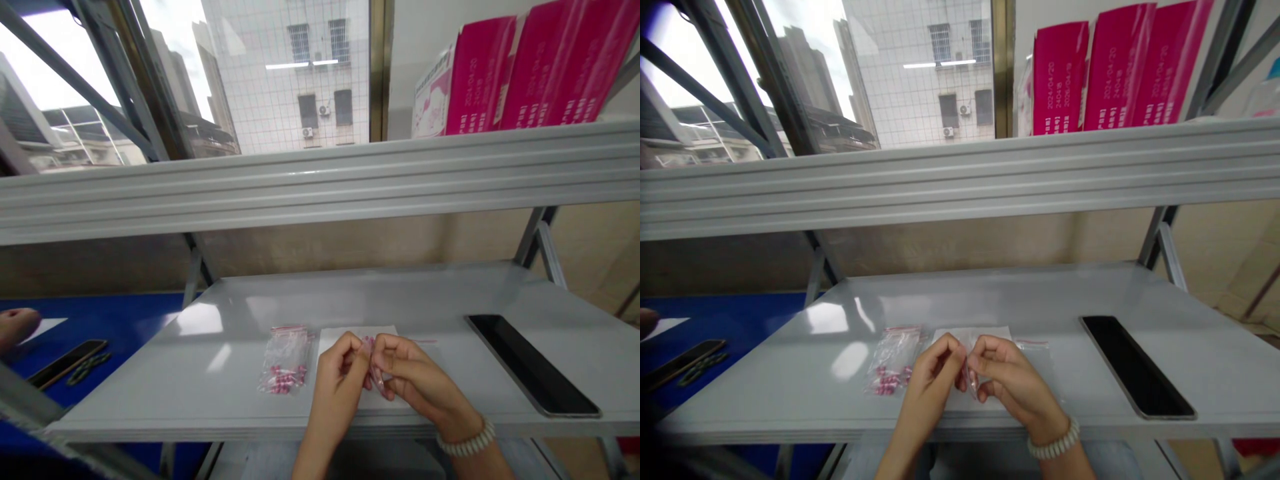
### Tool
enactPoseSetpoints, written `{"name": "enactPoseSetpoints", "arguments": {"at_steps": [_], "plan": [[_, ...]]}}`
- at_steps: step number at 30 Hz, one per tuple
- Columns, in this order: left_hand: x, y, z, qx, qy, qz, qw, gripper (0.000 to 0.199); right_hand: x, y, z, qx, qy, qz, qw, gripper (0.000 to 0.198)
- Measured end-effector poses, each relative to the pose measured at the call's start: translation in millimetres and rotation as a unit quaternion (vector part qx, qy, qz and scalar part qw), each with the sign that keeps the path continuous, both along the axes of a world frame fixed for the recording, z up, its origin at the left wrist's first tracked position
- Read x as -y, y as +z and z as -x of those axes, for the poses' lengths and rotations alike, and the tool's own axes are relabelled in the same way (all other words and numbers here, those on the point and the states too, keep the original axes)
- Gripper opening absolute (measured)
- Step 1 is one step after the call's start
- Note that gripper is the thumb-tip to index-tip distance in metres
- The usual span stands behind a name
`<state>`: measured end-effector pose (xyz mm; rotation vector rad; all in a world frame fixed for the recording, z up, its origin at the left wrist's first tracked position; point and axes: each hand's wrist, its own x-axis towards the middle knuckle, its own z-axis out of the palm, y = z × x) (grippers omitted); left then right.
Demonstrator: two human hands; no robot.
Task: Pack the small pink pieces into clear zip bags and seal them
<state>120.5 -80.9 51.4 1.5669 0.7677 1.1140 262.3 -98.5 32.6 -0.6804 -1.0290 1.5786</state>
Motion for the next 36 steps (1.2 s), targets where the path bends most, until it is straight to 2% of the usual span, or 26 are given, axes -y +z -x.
{"name": "enactPoseSetpoints", "arguments": {"at_steps": [5, 11, 13, 16, 19, 20, 22, 25, 26, 31, 36], "plan": [[0.9, 0.2, 0.6, -0.086, 0.028, -0.037, 0.995, 0.026, 0.8, 5.4, 0.0, 0.032, -0.07, -0.003, 0.997, 0.038], [-0.4, -4.6, 0.9, -0.124, 0.068, -0.066, 0.988, 0.028, 0.6, 5.6, 7.1, 0.196, -0.081, -0.06, 0.975, 0.032], [-1.2, -6.0, 3.1, -0.167, 0.098, -0.099, 0.976, 0.026, -0.7, 4.2, 10.1, 0.242, -0.124, -0.075, 0.959, 0.026], [-2.4, -4.9, 9.2, -0.236, 0.178, -0.167, 0.941, 0.02, -3.6, 2.3, 10.3, 0.285, -0.215, -0.085, 0.93, 0.018], [-2.9, 0.4, 17.0, -0.234, 0.222, -0.212, 0.923, 0.027, -5.0, 2.7, 5.6, 0.286, -0.228, -0.076, 0.927, 0.015], [-2.8, 2.1, 19.6, -0.219, 0.218, -0.225, 0.924, 0.026, -4.7, 3.5, 3.9, 0.284, -0.218, -0.074, 0.931, 0.015], [-2.2, 3.7, 24.0, -0.202, 0.168, -0.253, 0.931, 0.01, -3.2, 5.9, 1.7, 0.278, -0.19, -0.071, 0.939, 0.017], [-2.3, -0.5, 27.2, -0.226, 0.051, -0.273, 0.934, 0.076, -1.1, 9.2, 1.4, 0.274, -0.148, -0.063, 0.948, 0.018], [-2.8, -2.9, 27.4, -0.236, 0.032, -0.27, 0.933, 0.083, -0.9, 9.7, 1.6, 0.274, -0.141, -0.062, 0.949, 0.018], [-6.4, -6.3, 27.3, -0.237, 0.057, -0.253, 0.936, 0.055, -4.5, 4.9, -0.3, 0.281, -0.15, -0.066, 0.945, 0.018], [-8.0, -2.1, 28.8, -0.247, 0.068, -0.265, 0.93, 0.061, -8.7, -3.0, -2.1, 0.293, -0.168, -0.073, 0.938, 0.018]]}}
